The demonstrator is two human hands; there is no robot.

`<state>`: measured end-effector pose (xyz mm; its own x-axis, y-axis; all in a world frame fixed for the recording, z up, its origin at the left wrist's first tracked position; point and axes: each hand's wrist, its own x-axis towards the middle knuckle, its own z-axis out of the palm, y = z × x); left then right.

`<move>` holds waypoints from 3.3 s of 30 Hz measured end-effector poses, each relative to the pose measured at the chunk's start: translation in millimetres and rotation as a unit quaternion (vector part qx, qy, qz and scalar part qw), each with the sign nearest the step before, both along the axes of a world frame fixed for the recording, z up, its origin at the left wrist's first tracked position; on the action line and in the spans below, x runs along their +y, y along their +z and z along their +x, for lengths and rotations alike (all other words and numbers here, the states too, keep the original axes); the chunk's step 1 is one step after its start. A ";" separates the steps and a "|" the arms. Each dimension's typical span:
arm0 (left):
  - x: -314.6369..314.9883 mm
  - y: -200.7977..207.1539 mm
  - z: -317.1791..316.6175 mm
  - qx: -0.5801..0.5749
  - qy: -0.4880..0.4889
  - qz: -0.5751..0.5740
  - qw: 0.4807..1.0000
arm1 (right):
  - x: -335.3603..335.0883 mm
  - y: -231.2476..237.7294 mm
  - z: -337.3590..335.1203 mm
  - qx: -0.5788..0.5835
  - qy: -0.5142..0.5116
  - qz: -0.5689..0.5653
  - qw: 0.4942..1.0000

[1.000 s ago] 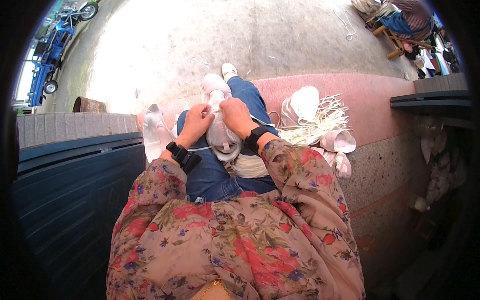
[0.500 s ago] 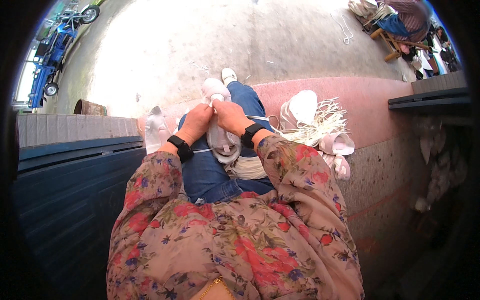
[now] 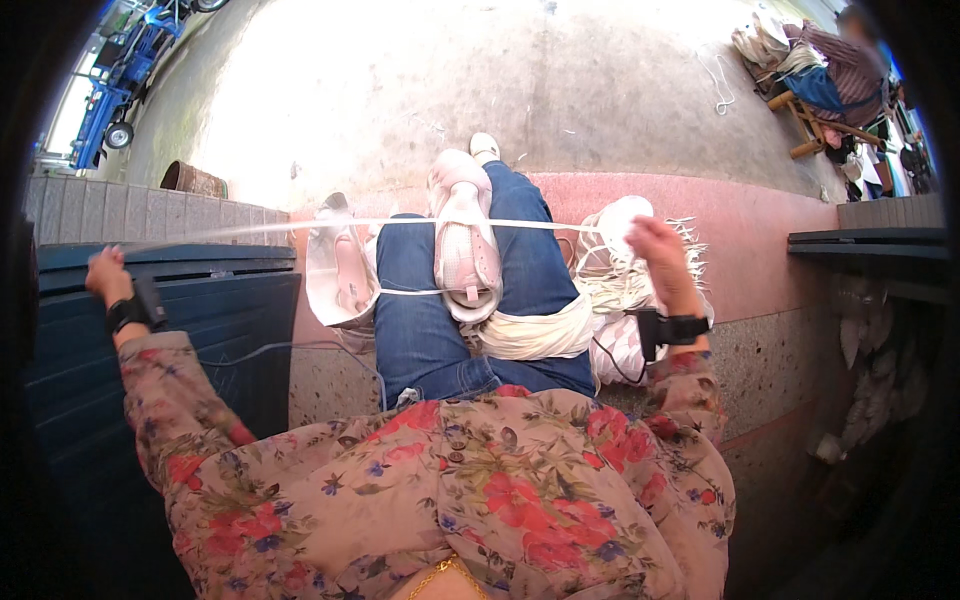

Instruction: The recorder is sitting outdoors and lacing a pair of white and pink athletic shoes.

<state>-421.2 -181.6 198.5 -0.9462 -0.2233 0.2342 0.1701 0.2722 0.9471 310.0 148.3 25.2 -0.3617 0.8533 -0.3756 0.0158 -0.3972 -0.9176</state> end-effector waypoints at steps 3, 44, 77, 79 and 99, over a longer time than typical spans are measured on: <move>-104.9 41.4 -56.6 -0.019 -0.055 0.280 0.958 | 39.4 -23.2 80.7 0.288 -0.130 -0.085 0.945; 214.0 -192.9 425.9 -0.459 -0.565 -0.108 0.677 | -47.0 -35.5 -184.0 -0.408 0.297 0.559 0.657; 199.2 -190.7 392.6 0.030 -0.547 -0.466 0.695 | -57.5 -40.8 -187.0 -0.367 0.350 0.468 0.724; 195.0 -195.5 387.6 0.052 -0.557 -0.458 0.691 | -56.3 -43.6 -186.1 -0.335 0.330 0.487 0.736; 208.7 -193.9 388.6 0.128 -0.581 -0.554 0.582 | -62.1 -27.3 -193.6 -0.326 0.364 0.627 0.606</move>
